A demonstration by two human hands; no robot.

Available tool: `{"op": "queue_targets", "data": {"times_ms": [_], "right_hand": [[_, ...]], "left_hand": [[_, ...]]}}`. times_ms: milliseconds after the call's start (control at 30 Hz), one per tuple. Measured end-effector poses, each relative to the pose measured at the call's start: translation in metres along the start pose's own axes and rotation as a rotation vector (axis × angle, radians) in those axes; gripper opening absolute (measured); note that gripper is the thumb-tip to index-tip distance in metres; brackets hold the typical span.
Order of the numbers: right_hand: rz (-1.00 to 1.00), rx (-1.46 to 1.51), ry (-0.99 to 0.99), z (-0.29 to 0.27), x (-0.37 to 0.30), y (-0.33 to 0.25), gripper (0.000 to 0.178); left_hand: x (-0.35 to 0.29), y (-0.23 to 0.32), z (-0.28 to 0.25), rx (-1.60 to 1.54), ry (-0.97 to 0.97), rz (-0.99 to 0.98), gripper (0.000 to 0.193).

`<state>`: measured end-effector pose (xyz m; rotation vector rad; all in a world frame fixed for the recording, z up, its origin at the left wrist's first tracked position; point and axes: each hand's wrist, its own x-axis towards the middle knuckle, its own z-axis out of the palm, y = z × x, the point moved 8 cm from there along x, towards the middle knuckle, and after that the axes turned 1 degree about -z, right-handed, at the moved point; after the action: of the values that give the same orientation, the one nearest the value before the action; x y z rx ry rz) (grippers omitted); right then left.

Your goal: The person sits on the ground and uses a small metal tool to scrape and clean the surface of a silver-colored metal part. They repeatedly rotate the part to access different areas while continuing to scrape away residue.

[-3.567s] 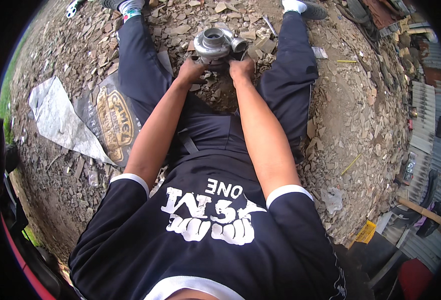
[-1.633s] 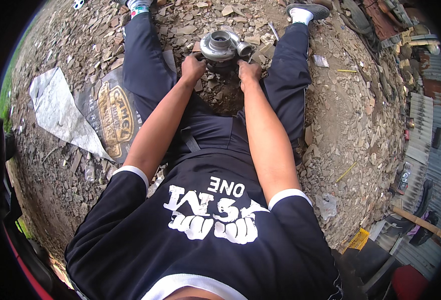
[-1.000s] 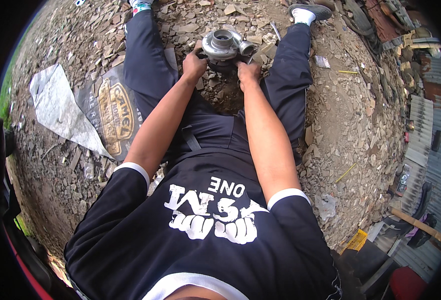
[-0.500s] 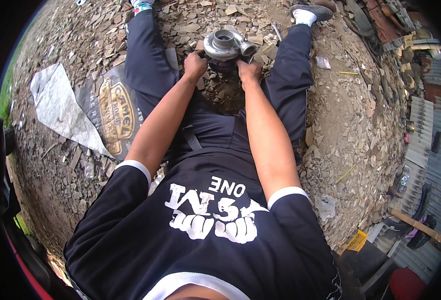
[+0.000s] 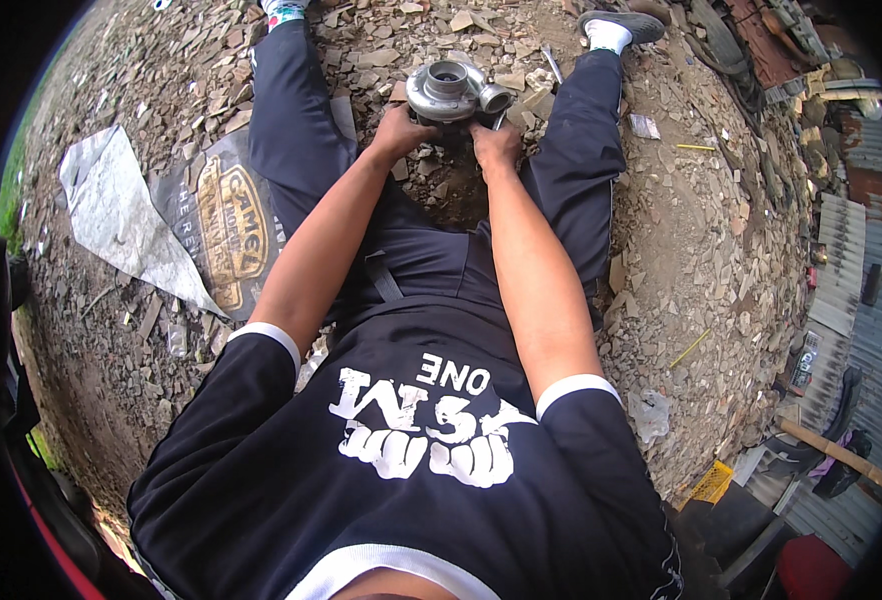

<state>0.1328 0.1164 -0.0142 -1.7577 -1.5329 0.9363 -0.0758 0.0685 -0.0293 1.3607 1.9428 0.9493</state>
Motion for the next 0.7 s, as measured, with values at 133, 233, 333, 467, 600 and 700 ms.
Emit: {"op": "queue_targets", "data": {"times_ms": [133, 233, 333, 467, 600, 700], "right_hand": [[-0.007, 0.093, -0.024, 0.006, 0.006, 0.011, 0.044], [0.012, 0.09, -0.032, 0.008, 0.007, 0.014, 0.04], [0.013, 0.079, -0.015, 0.008, 0.008, 0.017, 0.037], [0.064, 0.087, 0.009, 0.012, 0.016, 0.031, 0.036], [0.003, 0.086, 0.033, 0.013, 0.021, 0.033, 0.033], [0.006, 0.081, 0.002, 0.012, 0.02, 0.028, 0.031]], "left_hand": [[-0.013, 0.022, -0.006, 0.115, 0.079, 0.095, 0.066], [-0.013, 0.022, -0.01, 0.161, 0.05, 0.05, 0.067], [-0.016, 0.025, -0.014, 0.188, 0.067, 0.02, 0.064], [-0.017, 0.027, -0.016, 0.222, 0.05, -0.015, 0.064], [-0.013, 0.024, -0.015, 0.205, 0.041, 0.032, 0.066], [-0.012, 0.023, -0.014, 0.213, 0.029, 0.036, 0.067]]}}
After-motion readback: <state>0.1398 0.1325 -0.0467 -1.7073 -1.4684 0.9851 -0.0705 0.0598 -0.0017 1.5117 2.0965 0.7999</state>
